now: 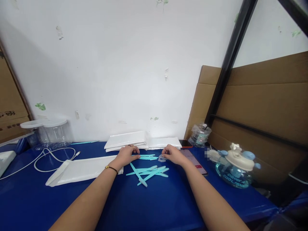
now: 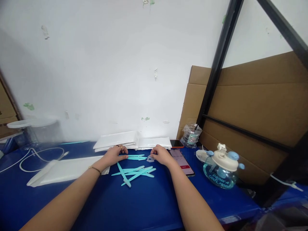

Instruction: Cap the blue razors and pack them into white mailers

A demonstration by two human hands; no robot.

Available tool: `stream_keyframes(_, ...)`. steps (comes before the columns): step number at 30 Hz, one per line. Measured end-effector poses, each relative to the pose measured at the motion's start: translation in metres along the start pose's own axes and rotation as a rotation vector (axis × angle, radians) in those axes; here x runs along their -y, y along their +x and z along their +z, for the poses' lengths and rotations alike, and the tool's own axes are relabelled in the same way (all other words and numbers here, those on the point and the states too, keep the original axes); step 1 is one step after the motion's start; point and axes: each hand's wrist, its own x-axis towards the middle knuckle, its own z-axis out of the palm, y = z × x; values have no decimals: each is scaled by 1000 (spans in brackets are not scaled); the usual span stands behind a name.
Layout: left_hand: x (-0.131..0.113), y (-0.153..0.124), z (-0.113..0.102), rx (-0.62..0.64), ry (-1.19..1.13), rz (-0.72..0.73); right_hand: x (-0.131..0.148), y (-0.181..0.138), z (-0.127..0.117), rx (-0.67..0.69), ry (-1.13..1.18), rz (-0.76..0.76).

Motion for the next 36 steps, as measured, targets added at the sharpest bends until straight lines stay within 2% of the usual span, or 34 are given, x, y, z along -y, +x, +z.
stream_keyframes(4,-2,-12,-16,303,-61,144,25,-5,2,72,91,-81)
stream_keyframes(6,-2,-16,-19,354,-28,153,37,-8,4,133,144,-117)
stream_keyframes(9,-1,-15,-16,346,-99,123,51,-12,8,239,240,-129)
stream_keyframes(12,-2,-10,-10,262,-188,73,56,-13,14,295,363,-75)
stream_keyframes(15,-4,-6,-5,137,-151,42,50,-9,19,212,409,-15)
stream_keyframes(18,-5,-3,-2,55,-58,-22,32,-3,17,117,391,47)
stream_keyframes(21,-6,-1,3,-34,30,-108,9,2,11,20,307,110)
stream_keyframes(23,-7,0,6,-60,72,-114,-1,3,8,2,206,140)
stream_keyframes(27,-13,-3,9,-108,131,-82,3,0,7,-49,65,67)
stream_keyframes(29,-17,-6,7,-71,83,-46,14,-4,8,-10,74,-15)
stream_keyframes(32,-23,-12,4,82,-3,54,31,-9,11,159,91,-102)
stream_keyframes(34,-27,-15,4,160,-14,99,37,-11,14,219,94,-108)
stream_keyframes(36,-29,-15,5,217,-17,85,38,-10,16,245,140,-70)
